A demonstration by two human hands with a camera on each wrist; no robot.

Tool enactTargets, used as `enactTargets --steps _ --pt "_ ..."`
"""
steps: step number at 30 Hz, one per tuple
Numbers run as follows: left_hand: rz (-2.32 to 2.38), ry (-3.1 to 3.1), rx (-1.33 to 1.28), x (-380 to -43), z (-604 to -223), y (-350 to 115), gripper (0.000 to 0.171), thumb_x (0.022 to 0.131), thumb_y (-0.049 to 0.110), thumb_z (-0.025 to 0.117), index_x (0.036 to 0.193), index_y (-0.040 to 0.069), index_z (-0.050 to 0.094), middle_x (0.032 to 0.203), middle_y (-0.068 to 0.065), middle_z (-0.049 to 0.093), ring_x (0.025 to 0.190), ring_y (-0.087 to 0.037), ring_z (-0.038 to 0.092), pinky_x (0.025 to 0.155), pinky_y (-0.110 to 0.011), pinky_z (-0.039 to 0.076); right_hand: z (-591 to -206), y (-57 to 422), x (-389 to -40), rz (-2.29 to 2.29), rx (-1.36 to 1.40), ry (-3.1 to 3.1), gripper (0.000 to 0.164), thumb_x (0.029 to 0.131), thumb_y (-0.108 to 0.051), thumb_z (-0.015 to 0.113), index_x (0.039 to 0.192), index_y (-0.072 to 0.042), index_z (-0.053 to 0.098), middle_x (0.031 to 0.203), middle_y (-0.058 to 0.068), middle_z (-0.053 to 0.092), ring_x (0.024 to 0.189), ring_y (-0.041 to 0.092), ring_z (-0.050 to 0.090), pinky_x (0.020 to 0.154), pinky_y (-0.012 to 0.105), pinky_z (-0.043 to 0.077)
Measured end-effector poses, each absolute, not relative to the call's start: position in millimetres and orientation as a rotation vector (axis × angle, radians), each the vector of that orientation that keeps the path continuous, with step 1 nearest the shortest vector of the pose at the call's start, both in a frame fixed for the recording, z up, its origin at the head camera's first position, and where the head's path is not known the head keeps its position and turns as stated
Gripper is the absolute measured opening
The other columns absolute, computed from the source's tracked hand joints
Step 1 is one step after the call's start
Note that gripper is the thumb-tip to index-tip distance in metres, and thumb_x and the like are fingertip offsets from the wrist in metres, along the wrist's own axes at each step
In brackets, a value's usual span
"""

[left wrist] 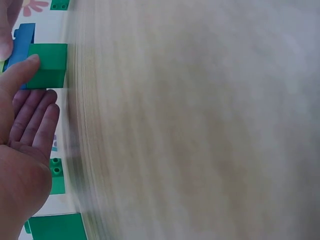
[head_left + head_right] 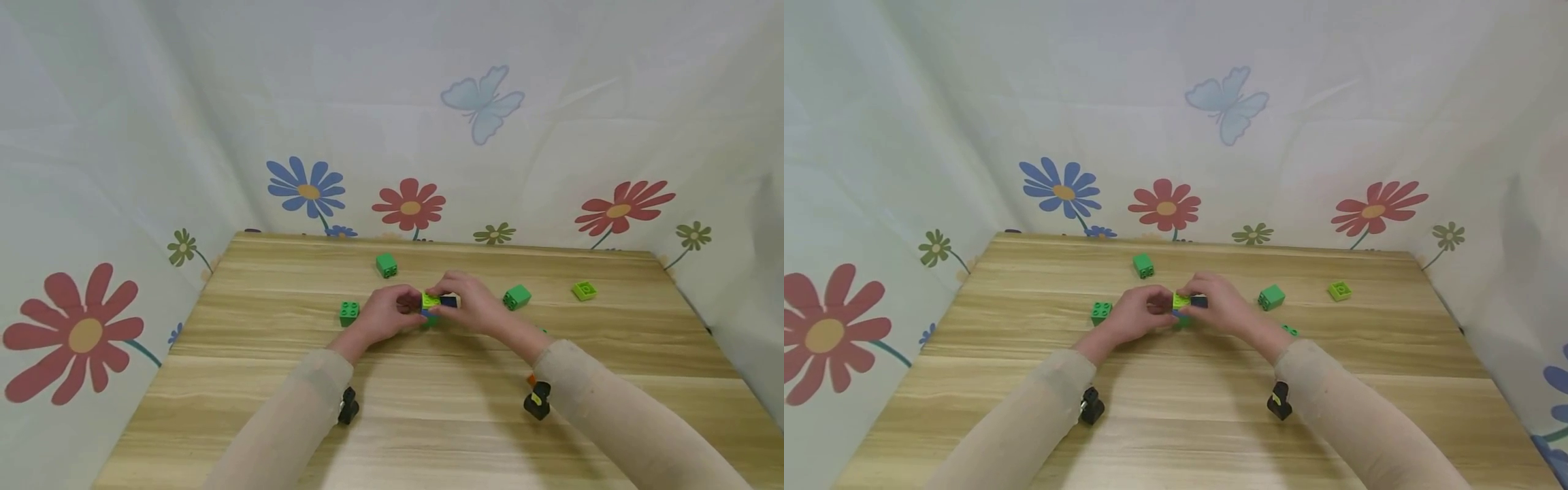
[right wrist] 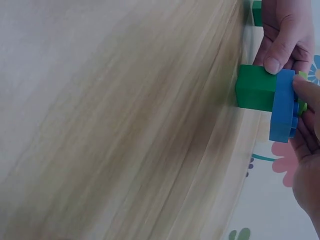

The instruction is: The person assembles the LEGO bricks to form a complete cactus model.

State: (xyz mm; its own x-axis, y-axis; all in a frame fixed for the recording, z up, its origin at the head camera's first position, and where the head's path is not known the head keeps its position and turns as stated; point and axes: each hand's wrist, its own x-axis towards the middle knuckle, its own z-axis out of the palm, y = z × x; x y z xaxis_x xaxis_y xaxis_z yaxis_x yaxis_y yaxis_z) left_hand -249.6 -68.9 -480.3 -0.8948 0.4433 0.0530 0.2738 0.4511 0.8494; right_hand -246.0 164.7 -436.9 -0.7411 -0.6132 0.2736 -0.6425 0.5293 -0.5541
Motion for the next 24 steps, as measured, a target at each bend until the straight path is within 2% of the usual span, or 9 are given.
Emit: enactTargets --steps 7,12,24 --pt "1.419 2.516 0.626 -249 -480 -68 0.034 0.094 0.016 0.085 0.125 0.009 0.073 0.122 -0.005 0.075 0.115 -0.02 0.072 0.102 -0.036 0.059 -435 167 -250 1.16 1.043 -2.804 0.035 0.092 -0.013 0.086 0.125 -0.005 0.075 0.113 0.006 0.071 0.105 0.026 0.067 0.098 0.053 0.058" --pt "1.416 2.517 0.647 -250 -480 -68 0.035 0.094 0.017 0.085 0.126 0.009 0.073 0.123 -0.005 0.074 0.116 -0.02 0.071 0.102 -0.035 0.058 -430 171 -250 1.17 1.037 -2.83 0.041 0.094 -0.016 0.084 0.131 -0.002 0.073 0.118 0.007 0.073 0.108 0.026 0.068 0.099 0.05 0.058" --pt "1.409 2.509 0.624 -251 -479 -68 0.034 0.094 0.017 0.085 0.125 0.01 0.073 0.123 -0.004 0.074 0.117 -0.02 0.071 0.104 -0.035 0.058 -428 170 -250 1.062 1.075 -2.829 0.037 0.095 -0.019 0.084 0.129 -0.006 0.076 0.118 0.007 0.076 0.11 0.026 0.07 0.098 0.053 0.058"
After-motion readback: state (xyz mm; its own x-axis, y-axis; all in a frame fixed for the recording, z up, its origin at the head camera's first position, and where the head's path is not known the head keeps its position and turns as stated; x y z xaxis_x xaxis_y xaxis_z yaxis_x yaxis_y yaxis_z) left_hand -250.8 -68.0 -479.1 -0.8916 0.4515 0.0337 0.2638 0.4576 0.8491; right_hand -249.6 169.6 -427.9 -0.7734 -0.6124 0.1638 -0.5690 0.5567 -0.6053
